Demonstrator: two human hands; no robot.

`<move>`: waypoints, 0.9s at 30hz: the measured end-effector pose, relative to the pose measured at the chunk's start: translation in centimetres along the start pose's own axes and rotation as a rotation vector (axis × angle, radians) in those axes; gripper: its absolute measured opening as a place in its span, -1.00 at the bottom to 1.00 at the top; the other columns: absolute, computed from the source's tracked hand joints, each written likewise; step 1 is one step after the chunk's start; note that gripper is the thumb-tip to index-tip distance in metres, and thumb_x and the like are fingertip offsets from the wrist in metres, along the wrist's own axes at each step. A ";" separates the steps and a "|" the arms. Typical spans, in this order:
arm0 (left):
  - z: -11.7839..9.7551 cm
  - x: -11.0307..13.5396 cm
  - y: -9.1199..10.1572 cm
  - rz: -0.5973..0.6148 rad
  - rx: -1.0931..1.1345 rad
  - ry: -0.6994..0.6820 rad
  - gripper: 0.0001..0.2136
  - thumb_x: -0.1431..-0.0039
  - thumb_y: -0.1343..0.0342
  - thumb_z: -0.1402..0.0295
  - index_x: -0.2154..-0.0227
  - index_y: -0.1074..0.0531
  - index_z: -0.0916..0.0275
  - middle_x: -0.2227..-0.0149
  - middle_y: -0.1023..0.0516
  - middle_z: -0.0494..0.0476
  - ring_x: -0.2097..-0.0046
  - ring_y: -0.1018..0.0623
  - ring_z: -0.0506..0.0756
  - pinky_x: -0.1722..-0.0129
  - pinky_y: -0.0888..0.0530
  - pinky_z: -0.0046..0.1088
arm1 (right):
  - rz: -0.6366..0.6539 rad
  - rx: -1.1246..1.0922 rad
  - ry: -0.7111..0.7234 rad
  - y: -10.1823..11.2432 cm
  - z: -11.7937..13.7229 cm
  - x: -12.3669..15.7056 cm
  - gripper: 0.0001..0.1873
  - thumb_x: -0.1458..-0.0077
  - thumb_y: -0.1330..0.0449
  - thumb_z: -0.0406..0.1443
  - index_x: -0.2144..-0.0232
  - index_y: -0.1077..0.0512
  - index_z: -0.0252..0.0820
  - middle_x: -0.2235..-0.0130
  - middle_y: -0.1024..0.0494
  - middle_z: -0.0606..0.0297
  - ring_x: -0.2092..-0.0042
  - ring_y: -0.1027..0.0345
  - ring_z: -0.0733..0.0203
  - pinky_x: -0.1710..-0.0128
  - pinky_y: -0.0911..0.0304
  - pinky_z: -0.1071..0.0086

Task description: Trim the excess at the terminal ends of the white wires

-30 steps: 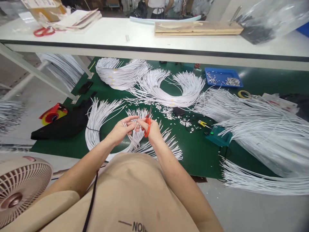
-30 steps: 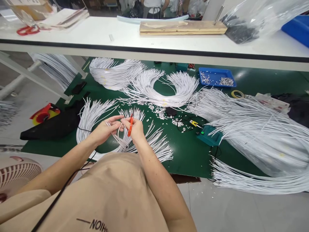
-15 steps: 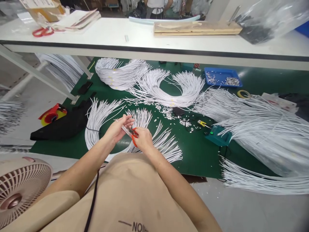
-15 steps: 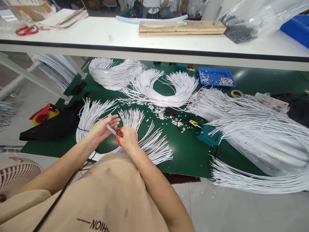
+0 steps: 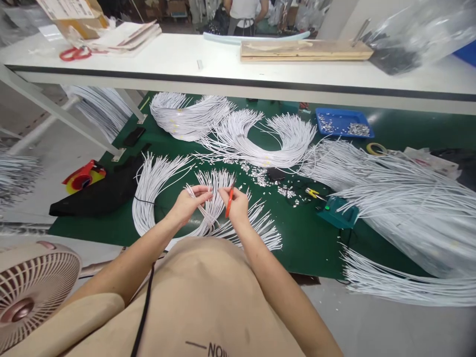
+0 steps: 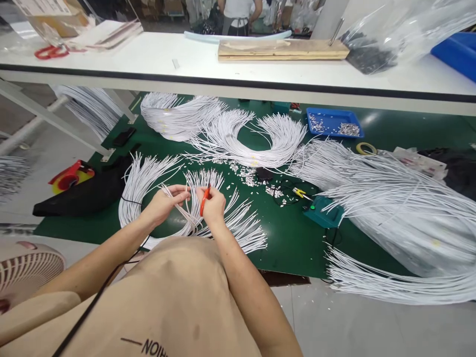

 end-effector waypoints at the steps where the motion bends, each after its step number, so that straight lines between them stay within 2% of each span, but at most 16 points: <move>1: -0.2 0.1 -0.3 0.023 -0.006 -0.001 -0.66 0.18 -0.26 0.25 0.31 -0.45 0.31 0.47 -0.48 0.07 0.40 -0.44 0.01 0.48 -0.25 -0.54 | 0.027 -0.055 -0.007 0.0 0.3 -0.4 -0.71 0.08 -0.13 -0.11 0.44 -0.49 -0.20 0.47 -0.49 0.34 0.40 -0.31 0.28 0.35 -0.19 0.44; 5: -0.7 0.6 -1.3 0.094 -0.002 -0.015 -0.68 0.15 -0.25 0.29 0.29 -0.42 0.29 0.46 -0.48 0.07 0.41 -0.44 -0.01 0.52 -0.22 -0.57 | 0.249 -0.154 -0.002 -1.4 1.5 -1.4 -0.70 0.14 -0.19 -0.13 0.41 -0.50 -0.23 0.48 -0.50 0.32 0.43 -0.33 0.28 0.38 -0.22 0.43; 7: -0.8 0.7 -1.3 0.092 -0.004 -0.015 -0.67 0.14 -0.25 0.29 0.27 -0.41 0.28 0.47 -0.48 0.07 0.41 -0.43 0.00 0.53 -0.21 -0.57 | 0.266 -0.108 0.017 -1.3 1.8 -1.5 -0.70 0.13 -0.19 -0.12 0.39 -0.50 -0.22 0.45 -0.51 0.31 0.41 -0.35 0.27 0.37 -0.23 0.42; 9: -0.9 0.6 -1.0 0.068 -0.009 -0.015 -0.65 0.14 -0.24 0.28 0.24 -0.41 0.28 0.48 -0.47 0.06 0.42 -0.43 0.00 0.54 -0.21 -0.56 | 0.214 0.021 0.059 -0.4 2.0 -1.6 -0.70 0.08 -0.16 -0.11 0.37 -0.49 -0.20 0.40 -0.53 0.29 0.36 -0.36 0.26 0.32 -0.22 0.41; 12: -1.0 0.5 -0.4 0.036 -0.025 -0.013 -0.64 0.15 -0.25 0.27 0.24 -0.42 0.30 0.45 -0.47 0.09 0.42 -0.43 0.00 0.55 -0.22 -0.56 | 0.170 0.416 0.162 0.4 2.4 -1.3 -0.75 0.05 -0.15 -0.13 0.42 -0.48 -0.18 0.33 -0.52 0.23 0.30 -0.36 0.20 0.30 -0.17 0.39; 14: -1.0 0.5 -0.3 0.026 -0.039 -0.002 -0.64 0.15 -0.25 0.26 0.26 -0.43 0.31 0.44 -0.47 0.10 0.41 -0.43 0.00 0.55 -0.21 -0.56 | 0.201 0.673 0.225 0.1 2.4 -0.9 -0.79 0.04 -0.15 -0.16 0.45 -0.47 -0.17 0.31 -0.51 0.19 0.28 -0.36 0.16 0.31 -0.15 0.38; 16: -1.0 0.5 -0.2 0.024 -0.053 0.004 -0.65 0.15 -0.25 0.25 0.27 -0.44 0.31 0.44 -0.47 0.10 0.40 -0.43 0.01 0.55 -0.22 -0.56 | 0.244 0.832 0.243 -0.4 2.2 -0.7 -0.79 0.00 -0.11 -0.17 0.46 -0.46 -0.16 0.32 -0.51 0.16 0.28 -0.36 0.14 0.32 -0.13 0.37; 21: -0.8 0.3 0.1 0.010 -0.110 -0.015 -0.66 0.15 -0.25 0.24 0.28 -0.44 0.30 0.44 -0.46 0.09 0.42 -0.41 0.00 0.54 -0.24 -0.56 | 0.329 1.033 0.226 -0.9 2.2 -0.3 -0.72 -0.08 -0.01 -0.15 0.43 -0.44 -0.17 0.36 -0.51 0.18 0.29 -0.37 0.15 0.31 -0.13 0.38; 27: -1.3 0.1 0.8 -0.043 -0.250 -0.104 -0.66 0.14 -0.22 0.21 0.28 -0.48 0.30 0.45 -0.48 0.09 0.52 -0.34 -0.04 0.55 -0.25 -0.53 | 0.359 1.126 0.253 -0.8 3.0 -0.1 -0.71 -0.11 0.02 -0.21 0.42 -0.44 -0.22 0.33 -0.51 0.14 0.23 -0.37 0.15 0.22 -0.13 0.37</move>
Point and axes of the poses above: each hand's wrist, its own x-axis away from the middle knuckle, its own y-axis out of the back of the hand, z = x × y, the point moved 9 cm from there along -x, towards the middle knuckle
